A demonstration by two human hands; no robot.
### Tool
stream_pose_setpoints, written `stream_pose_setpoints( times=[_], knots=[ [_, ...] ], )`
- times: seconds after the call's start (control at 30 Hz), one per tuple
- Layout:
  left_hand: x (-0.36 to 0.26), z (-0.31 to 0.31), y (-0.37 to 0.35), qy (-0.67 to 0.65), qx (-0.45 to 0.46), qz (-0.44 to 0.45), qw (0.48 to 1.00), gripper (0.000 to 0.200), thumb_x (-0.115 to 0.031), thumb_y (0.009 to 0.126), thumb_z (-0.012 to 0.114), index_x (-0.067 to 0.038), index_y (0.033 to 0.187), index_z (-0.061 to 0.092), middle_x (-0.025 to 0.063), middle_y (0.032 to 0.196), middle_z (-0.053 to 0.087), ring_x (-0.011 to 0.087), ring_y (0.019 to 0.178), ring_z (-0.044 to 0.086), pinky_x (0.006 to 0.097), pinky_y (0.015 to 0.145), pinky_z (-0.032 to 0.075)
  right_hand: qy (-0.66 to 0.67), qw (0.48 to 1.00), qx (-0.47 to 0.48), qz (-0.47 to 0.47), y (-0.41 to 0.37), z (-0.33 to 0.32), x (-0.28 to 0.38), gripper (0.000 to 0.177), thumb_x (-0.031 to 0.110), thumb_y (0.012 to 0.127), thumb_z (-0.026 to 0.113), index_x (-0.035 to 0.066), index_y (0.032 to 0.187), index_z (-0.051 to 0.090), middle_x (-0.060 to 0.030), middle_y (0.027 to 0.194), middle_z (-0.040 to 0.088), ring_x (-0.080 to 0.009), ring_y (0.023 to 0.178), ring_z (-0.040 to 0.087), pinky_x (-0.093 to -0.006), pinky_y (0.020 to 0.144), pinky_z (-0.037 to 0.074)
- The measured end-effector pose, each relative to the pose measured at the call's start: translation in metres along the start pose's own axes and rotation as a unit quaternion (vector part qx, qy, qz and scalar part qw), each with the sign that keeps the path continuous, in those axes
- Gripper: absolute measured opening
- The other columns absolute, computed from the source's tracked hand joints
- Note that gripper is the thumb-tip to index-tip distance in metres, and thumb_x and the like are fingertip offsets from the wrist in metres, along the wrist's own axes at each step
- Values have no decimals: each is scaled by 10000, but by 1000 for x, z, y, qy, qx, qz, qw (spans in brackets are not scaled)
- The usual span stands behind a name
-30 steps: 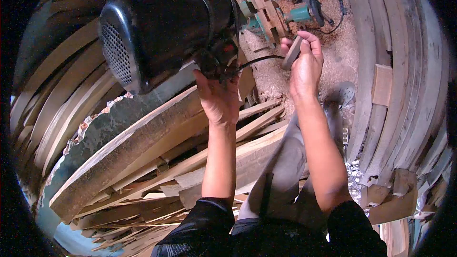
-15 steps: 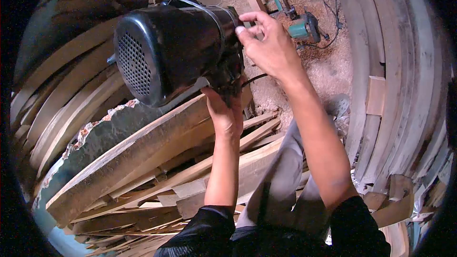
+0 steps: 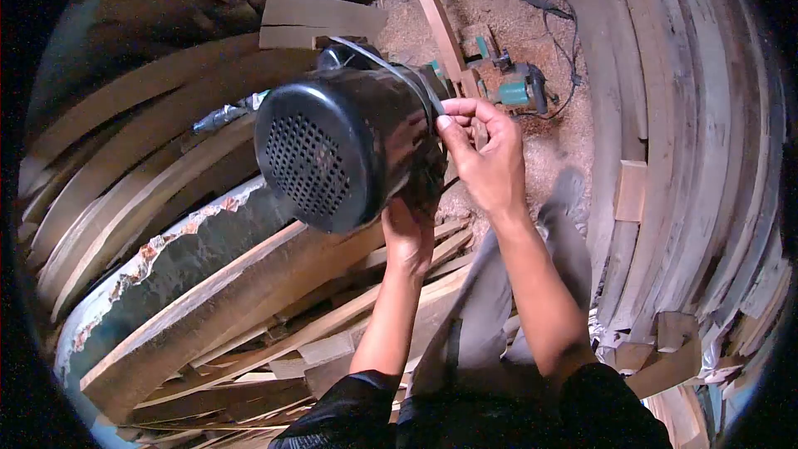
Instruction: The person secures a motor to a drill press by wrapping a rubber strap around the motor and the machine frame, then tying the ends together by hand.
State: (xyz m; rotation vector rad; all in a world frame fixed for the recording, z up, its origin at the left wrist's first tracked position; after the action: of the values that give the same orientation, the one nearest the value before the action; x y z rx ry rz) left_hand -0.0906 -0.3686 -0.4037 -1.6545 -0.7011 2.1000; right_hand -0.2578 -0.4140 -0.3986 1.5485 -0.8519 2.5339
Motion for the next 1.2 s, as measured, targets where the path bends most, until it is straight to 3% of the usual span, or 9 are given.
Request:
stream_pose_setpoints(
  times=[0.17, 0.37, 0.53, 0.63, 0.7, 0.77, 0.83, 1.07, 1.2],
  knots=[
    [-4, 7, -2, -19, -19, -13, 1000, 728, -585, 942, 555, -145, 1498, 390, 43, 1513, 440, 267, 1382, 421, 470, 1166, 316, 39, 998, 10, 56, 34, -7, -8, 277, 181, 896, 731, -4, 1097, 683, -11, 806, 669, -73, 737, 575, -235, 680, 461],
    [2, 2, -10, -111, -45, -11, 993, 727, -516, 924, 616, -131, 1499, 395, 74, 1533, 423, 272, 1389, 423, 445, 1186, 303, -138, 969, 175, 104, 82, -1, 22, 275, 219, 867, 745, 16, 1050, 720, -74, 815, 725, -113, 713, 636, -285, 666, 504],
    [7, 4, -12, 2, -106, 29, 994, 705, -522, 933, 578, -101, 1478, 425, 99, 1510, 451, 318, 1386, 427, 498, 1193, 281, -213, 946, 195, 145, 108, 9, 26, 146, 140, 844, 705, 18, 920, 733, -121, 777, 716, -159, 687, 657, -306, 667, 513],
    [30, -21, -26, 19, -141, 25, 990, 721, -545, 932, 558, -97, 1479, 420, 103, 1521, 436, 335, 1398, 409, 516, 1195, 270, -238, 928, 236, 162, 117, 20, 12, 160, 132, 877, 691, 1, 965, 717, -6, 739, 632, -77, 720, 563, -258, 689, 468],
    [36, -25, -30, 31, -136, 26, 990, 718, -556, 928, 559, -110, 1475, 431, 105, 1514, 447, 348, 1393, 414, 526, 1194, 264, -201, 959, 194, 44, 119, 30, 24, 115, 113, 851, 675, 4, 861, 711, -117, 757, 702, -159, 680, 645, -312, 669, 506],
    [34, -19, -29, 29, -185, 38, 982, 731, -574, 919, 559, -97, 1462, 450, 119, 1488, 474, 360, 1373, 435, 532, 1192, 261, -192, 955, 220, 51, 115, 35, 23, 112, 105, 863, 677, 3, 890, 715, -107, 756, 700, -154, 694, 646, -309, 681, 507],
    [26, -12, -26, -40, -91, 95, 990, 739, -573, 911, 577, -75, 1447, 466, 130, 1469, 492, 345, 1354, 457, 517, 1182, 287, -155, 969, 192, 26, 109, 30, 20, 108, 105, 870, 691, 10, 910, 723, -97, 739, 685, -134, 708, 639, -299, 687, 504],
    [10, 10, -16, 1, -118, 22, 993, 741, -566, 909, 587, -69, 1445, 465, 128, 1462, 497, 335, 1345, 466, 504, 1176, 302, -127, 965, 193, 125, 62, 4, 40, 241, 79, 916, 670, -30, 1122, 608, -52, 860, 670, -111, 767, 622, -266, 694, 500],
    [-2, 20, -13, 20, -106, -9, 994, 742, -562, 908, 593, -65, 1444, 464, 127, 1458, 500, 329, 1339, 471, 496, 1172, 310, -88, 950, 199, 225, 33, -11, 31, 203, 48, 917, 650, -4, 1095, 569, -55, 889, 654, -113, 806, 617, -269, 746, 496]
  ],
)
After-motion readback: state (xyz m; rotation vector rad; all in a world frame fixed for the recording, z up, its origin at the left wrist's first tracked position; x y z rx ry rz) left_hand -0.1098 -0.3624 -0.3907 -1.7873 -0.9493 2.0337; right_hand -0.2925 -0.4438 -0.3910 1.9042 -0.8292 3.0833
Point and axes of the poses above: each hand's wrist, its own y-axis towards the middle knuckle, its own z-axis out of the palm, x = y × z, the point moved 5 cm from there along y, towards the middle knuckle
